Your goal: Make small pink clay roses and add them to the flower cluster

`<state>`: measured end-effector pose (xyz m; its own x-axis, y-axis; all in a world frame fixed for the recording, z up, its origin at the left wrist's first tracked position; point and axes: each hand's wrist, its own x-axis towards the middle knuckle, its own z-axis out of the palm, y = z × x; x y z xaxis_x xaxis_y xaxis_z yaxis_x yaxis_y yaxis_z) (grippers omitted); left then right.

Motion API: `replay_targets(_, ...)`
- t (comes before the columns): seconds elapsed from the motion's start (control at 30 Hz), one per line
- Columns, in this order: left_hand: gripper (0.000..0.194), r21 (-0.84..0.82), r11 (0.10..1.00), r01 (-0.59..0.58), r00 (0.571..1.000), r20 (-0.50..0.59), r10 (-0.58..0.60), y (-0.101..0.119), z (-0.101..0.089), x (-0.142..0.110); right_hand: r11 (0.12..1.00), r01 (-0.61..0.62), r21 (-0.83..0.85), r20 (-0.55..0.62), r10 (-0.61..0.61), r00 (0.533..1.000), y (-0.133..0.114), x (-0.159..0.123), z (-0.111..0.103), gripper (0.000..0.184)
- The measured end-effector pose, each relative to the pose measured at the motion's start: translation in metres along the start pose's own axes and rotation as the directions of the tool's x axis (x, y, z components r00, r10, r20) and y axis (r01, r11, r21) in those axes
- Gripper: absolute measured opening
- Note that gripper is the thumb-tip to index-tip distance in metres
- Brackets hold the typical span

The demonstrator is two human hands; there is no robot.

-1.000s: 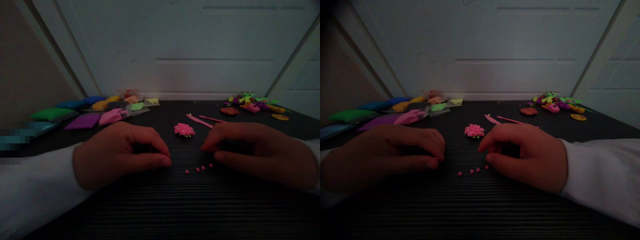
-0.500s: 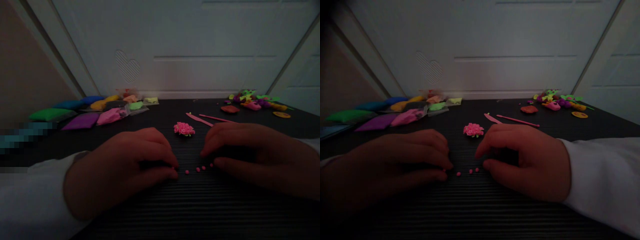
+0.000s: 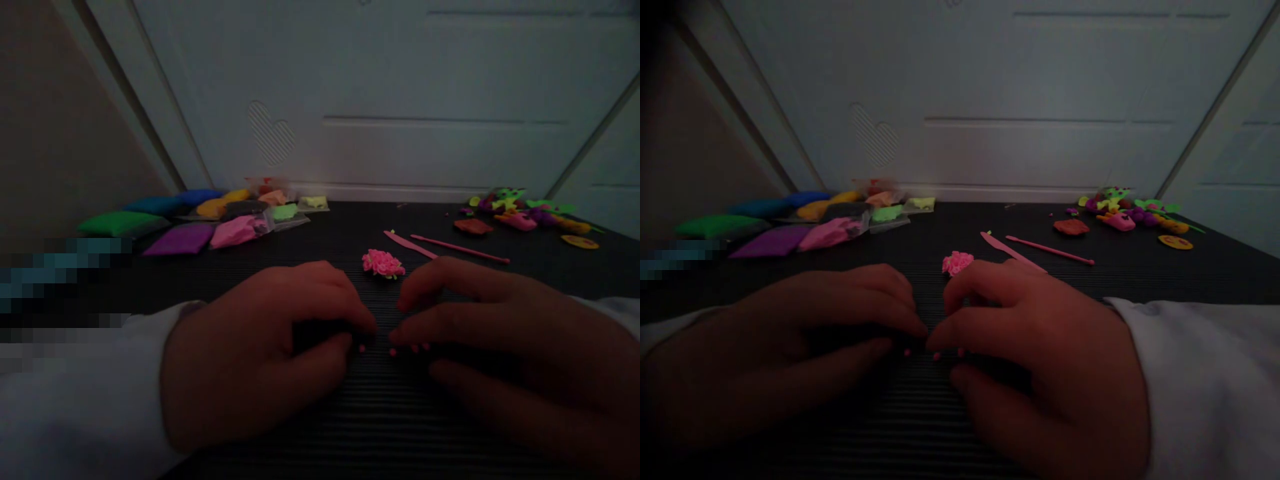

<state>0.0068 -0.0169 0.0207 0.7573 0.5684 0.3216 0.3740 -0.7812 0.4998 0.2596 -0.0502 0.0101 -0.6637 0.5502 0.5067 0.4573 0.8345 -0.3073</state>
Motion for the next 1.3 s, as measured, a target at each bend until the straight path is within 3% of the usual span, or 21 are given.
replay_targets(0.17,0.023,-0.045,0.997,0.065,0.995,-0.074,-0.068,-0.004,0.000,0.001,1.000,0.000,-0.030,0.029,0.001,1.000,0.000,0.005,0.001,0.021)
replay_targets(0.4,0.022,-0.024,0.999,0.048,0.993,-0.106,-0.051,-0.006,0.002,0.000,0.999,0.013,-0.053,-0.032,-0.015,0.999,0.001,0.002,0.005,0.027)
replay_targets(0.53,0.025,-0.048,0.999,0.017,0.989,-0.146,-0.024,-0.008,0.004,-0.001,0.998,0.047,-0.042,0.017,-0.046,0.999,0.001,-0.001,0.006,0.022)
replay_targets(0.63,0.027,-0.048,0.999,-0.015,0.984,-0.177,0.006,-0.009,0.005,-0.002,0.999,-0.006,-0.039,-0.028,0.005,1.000,0.001,-0.002,0.007,0.026)
replay_targets(0.73,0.026,-0.040,0.999,-0.034,0.985,-0.170,0.027,-0.010,0.006,-0.003,1.000,0.010,-0.007,-0.008,-0.010,1.000,0.002,-0.002,0.006,0.019)
replay_targets(0.9,0.027,-0.041,0.998,-0.040,0.986,-0.164,0.033,-0.010,0.005,-0.003,0.997,0.074,-0.026,0.058,-0.072,0.996,0.005,0.001,0.001,0.027)
replay_targets(1.3,0.027,-0.054,0.998,-0.040,0.987,-0.159,0.031,-0.010,0.006,-0.003,0.995,0.089,-0.047,0.078,-0.085,0.993,0.003,-0.003,-0.001,0.025)
